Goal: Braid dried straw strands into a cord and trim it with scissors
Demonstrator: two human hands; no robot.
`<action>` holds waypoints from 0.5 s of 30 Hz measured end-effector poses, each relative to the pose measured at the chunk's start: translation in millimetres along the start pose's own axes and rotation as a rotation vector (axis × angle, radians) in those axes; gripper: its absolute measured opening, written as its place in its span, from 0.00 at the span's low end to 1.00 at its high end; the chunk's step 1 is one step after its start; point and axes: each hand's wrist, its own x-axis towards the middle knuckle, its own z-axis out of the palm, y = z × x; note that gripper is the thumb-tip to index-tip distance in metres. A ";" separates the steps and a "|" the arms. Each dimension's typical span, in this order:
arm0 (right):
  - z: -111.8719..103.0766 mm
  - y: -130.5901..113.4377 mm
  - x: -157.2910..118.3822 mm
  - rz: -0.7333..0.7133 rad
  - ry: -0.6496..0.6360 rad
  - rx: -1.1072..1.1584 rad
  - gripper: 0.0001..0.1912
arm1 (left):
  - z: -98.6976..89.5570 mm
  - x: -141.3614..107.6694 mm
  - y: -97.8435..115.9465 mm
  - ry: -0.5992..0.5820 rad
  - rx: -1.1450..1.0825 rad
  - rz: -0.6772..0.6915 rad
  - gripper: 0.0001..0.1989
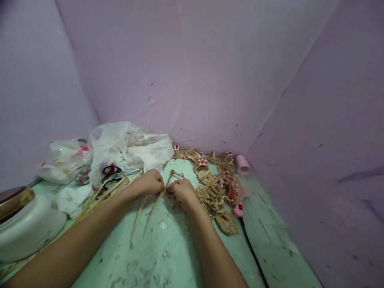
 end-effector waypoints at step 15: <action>-1.6 2.8 2.6 -0.012 -0.021 0.025 0.04 | -10.4 -3.8 1.1 -0.184 -0.327 -0.157 0.06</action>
